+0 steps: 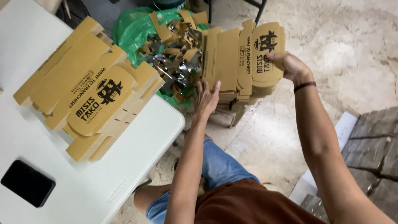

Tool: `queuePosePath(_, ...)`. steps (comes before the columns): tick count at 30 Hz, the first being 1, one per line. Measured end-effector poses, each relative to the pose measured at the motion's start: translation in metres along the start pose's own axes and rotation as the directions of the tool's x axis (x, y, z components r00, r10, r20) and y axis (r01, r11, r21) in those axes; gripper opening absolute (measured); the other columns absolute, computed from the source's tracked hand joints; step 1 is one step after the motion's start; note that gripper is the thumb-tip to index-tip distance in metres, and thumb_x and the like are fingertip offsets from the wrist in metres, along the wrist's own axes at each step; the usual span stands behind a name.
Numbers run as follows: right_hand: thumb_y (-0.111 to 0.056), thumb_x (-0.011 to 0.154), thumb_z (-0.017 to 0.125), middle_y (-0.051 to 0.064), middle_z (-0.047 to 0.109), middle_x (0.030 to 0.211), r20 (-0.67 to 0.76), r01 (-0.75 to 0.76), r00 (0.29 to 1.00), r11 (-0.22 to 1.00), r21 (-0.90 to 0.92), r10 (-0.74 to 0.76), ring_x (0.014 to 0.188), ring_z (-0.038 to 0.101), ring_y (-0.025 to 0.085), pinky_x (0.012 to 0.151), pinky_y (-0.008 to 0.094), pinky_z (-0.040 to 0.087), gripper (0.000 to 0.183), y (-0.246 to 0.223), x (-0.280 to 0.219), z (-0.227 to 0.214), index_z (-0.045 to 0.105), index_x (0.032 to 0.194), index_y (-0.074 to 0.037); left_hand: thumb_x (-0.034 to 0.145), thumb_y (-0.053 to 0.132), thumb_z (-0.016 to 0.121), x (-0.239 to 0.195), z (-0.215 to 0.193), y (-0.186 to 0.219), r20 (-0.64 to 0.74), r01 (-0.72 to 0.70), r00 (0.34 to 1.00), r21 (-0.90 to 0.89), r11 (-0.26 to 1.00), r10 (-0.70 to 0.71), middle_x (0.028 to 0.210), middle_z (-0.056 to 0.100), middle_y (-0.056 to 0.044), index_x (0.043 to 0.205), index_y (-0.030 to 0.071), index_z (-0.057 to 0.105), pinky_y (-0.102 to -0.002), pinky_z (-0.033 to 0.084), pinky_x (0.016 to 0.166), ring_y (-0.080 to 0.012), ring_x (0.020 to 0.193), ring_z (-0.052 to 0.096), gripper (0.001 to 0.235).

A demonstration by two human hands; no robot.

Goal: Folding flat cardboard templates into boxes and stacking them on a work table.

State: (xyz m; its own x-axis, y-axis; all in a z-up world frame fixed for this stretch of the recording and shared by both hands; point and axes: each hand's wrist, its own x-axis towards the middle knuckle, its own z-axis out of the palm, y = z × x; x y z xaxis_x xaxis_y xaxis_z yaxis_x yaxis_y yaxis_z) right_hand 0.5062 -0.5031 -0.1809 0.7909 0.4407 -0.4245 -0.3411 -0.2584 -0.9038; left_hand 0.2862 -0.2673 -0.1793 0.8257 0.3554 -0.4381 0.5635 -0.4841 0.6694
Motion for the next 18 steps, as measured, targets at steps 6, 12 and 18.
queuePosePath(6, -0.019, 0.094, 0.069, 0.010, 0.069, 0.125, 0.214, 0.427, 0.889, 0.902, -0.060, -0.406, 0.115, 0.070, 0.025, 0.094, 0.042, 0.062, 0.032, -0.103, -0.092, -0.006, 0.065, 0.126, -0.011, 0.107, 0.046, 0.045, -0.108, -0.036, 0.016, -0.427, -0.562, 0.781, -0.160, 0.812, 0.456, 0.170, 0.014, -0.021, 0.163, 0.005, 0.022, -0.056, 0.026, 0.126, -0.0413, 0.157, 0.017, 0.073)
queuePosePath(12, -0.007, 0.087, 0.073, 0.017, 0.081, 0.100, 0.410, 0.454, 0.889, 0.505, -0.734, -0.204, 0.085, 0.072, 0.029, 0.069, 0.044, 0.061, 0.026, -0.252, -0.189, 0.063, 0.078, 0.108, 0.007, 0.108, 0.022, 0.064, -0.199, -0.099, -0.002, -0.776, -0.662, 0.314, 0.235, 0.711, 0.548, 0.172, 0.024, -0.017, 0.162, 0.005, 0.028, -0.048, 0.030, 0.137, -0.0352, 0.163, 0.026, 0.068)
queuePosePath(18, -0.056, 0.089, 0.064, 0.010, 0.070, 0.091, 0.480, 0.495, 0.869, -0.202, -0.845, 0.121, 0.077, 0.064, 0.025, 0.067, 0.036, 0.060, 0.063, -0.325, -0.298, 0.255, 0.073, 0.108, 0.003, 0.099, 0.022, 0.073, -0.248, -0.138, -0.070, -0.905, -0.609, 0.306, 0.054, 0.791, 0.297, 0.169, 0.026, -0.021, 0.164, 0.009, 0.012, -0.048, 0.022, 0.131, -0.0322, 0.160, 0.027, 0.090)
